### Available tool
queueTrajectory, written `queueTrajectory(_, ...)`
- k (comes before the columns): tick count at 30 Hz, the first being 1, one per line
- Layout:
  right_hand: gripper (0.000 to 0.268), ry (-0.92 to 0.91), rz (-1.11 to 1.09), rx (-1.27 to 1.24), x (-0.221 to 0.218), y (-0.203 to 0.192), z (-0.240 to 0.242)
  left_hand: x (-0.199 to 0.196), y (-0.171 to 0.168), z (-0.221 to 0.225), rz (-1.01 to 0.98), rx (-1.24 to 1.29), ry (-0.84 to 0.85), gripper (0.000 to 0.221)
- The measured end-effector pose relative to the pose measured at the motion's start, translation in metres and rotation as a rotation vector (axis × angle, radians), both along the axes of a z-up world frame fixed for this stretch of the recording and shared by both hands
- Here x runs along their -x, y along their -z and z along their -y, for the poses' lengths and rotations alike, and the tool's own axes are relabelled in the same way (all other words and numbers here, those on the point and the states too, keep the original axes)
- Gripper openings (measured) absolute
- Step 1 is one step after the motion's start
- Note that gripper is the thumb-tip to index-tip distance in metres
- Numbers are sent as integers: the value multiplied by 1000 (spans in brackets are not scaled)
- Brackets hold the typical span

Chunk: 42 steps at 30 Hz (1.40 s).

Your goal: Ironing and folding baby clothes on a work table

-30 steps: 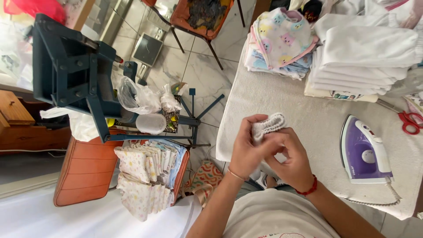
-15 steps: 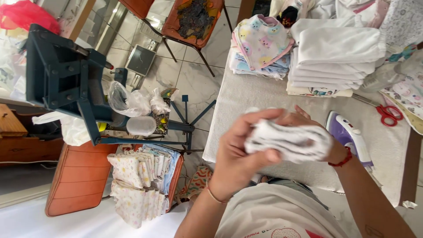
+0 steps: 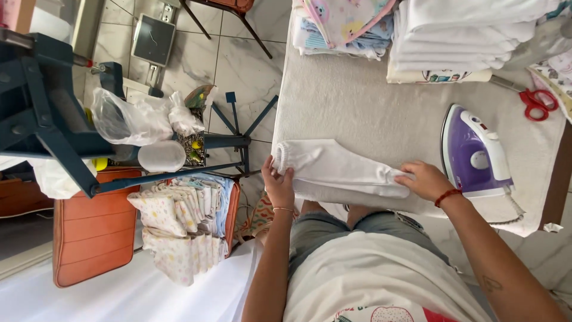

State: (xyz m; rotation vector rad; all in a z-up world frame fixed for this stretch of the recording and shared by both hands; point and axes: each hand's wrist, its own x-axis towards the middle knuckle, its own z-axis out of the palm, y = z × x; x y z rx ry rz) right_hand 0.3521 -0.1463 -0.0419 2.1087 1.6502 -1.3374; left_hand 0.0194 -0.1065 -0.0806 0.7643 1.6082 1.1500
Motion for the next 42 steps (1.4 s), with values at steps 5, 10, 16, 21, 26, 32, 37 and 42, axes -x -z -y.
queueTrajectory(5, 29, 519, -336, -34, 0, -14, 9, 12, -17, -13, -920, 33, 282, 35)
queueTrajectory(10, 29, 742, -565, -10, 7, -12, 21, 39, 9, -35, -638, 210, 304, 27)
queueTrajectory(16, 31, 583, -286, -116, 15, 9, 38, 39, -16, -38, -797, 111, 409, 32)
queueTrajectory(21, 28, 138, 325, -605, 31, 4, 39, -10, -21, -32, -1166, -612, 655, 21)
queueTrajectory(26, 23, 192, 436, -1075, -13, -53, 11, -58, -20, -18, -1069, -173, 1105, 28)
queueTrajectory(32, 53, 284, 437, -913, -80, -44, 8, -30, -58, -42, -925, -352, 678, 11)
queueTrajectory(37, 52, 445, 337, -492, -80, -60, -21, 16, -41, -47, -946, -7, 386, 27)
queueTrajectory(42, 48, 708, 124, -226, -11, -112, -39, 27, -46, -53, -648, 186, 446, 38)
